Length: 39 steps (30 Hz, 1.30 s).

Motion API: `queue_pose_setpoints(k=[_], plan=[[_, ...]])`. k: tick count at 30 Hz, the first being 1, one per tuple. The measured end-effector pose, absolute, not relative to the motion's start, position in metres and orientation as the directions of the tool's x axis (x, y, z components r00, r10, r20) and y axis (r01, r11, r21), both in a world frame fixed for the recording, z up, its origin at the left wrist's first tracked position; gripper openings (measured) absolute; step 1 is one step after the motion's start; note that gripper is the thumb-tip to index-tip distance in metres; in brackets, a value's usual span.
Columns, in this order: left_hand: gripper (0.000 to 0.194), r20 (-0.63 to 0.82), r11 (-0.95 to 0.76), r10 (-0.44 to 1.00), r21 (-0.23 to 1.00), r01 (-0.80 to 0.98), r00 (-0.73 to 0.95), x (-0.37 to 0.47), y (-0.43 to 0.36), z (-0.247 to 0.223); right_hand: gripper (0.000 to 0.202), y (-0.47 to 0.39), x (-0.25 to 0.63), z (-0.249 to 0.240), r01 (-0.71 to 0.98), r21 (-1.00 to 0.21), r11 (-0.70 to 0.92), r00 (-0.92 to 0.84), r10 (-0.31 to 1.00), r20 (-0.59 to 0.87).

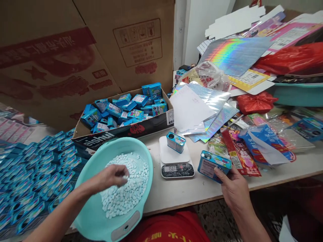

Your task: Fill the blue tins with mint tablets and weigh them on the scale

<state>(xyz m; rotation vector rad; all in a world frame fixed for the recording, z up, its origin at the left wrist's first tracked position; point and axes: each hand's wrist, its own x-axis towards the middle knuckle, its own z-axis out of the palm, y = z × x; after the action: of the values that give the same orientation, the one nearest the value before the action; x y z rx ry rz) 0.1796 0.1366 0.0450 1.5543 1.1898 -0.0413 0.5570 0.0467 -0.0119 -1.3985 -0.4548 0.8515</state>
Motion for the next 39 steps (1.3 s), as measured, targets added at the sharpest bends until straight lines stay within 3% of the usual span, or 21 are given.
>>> queue_pose_setpoints(k=[6, 7, 11, 13, 19, 27, 35, 39], plan=[[0.014, -0.131, -0.162, 0.832, 0.872, 0.462, 0.539, 0.284, 0.208, 0.077, 0.051, 0.045, 0.552, -0.010, -0.256, -0.966, -0.042, 0.638, 0.743, -0.201], [0.013, -0.087, -0.236, 0.830, 0.839, 0.489, 0.550, 0.302, 0.218, 0.078, 0.051, 0.044, 0.552, -0.009, -0.247, -0.968, -0.044, 0.641, 0.742, -0.198], [0.017, -0.040, -0.531, 0.772, 0.509, 0.678, 0.634, 0.352, 0.239, 0.077, 0.047, 0.038, 0.556, -0.008, -0.211, -0.976, -0.051, 0.657, 0.732, -0.180], [0.019, -0.051, -0.587, 0.739, 0.441, 0.679, 0.672, 0.361, 0.242, 0.076, 0.047, 0.036, 0.559, -0.007, -0.218, -0.975, -0.051, 0.667, 0.721, -0.187], [0.027, -0.092, -0.682, 0.651, 0.366, 0.634, 0.753, 0.365, 0.239, 0.082, 0.048, 0.038, 0.560, -0.005, -0.198, -0.979, -0.053, 0.670, 0.721, -0.175], [0.020, 0.094, -0.597, 0.744, 0.537, 0.596, 0.662, 0.341, 0.237, 0.090, 0.050, 0.040, 0.553, -0.003, -0.247, -0.968, -0.052, 0.644, 0.737, -0.204], [0.021, 0.053, -0.566, 0.751, 0.565, 0.600, 0.658, 0.335, 0.237, 0.078, 0.047, 0.037, 0.553, -0.003, -0.189, -0.981, -0.047, 0.657, 0.736, -0.162], [0.023, 0.054, -0.599, 0.734, 0.521, 0.608, 0.677, 0.341, 0.237, 0.077, 0.047, 0.035, 0.553, -0.001, -0.163, -0.985, -0.054, 0.657, 0.739, -0.149]])
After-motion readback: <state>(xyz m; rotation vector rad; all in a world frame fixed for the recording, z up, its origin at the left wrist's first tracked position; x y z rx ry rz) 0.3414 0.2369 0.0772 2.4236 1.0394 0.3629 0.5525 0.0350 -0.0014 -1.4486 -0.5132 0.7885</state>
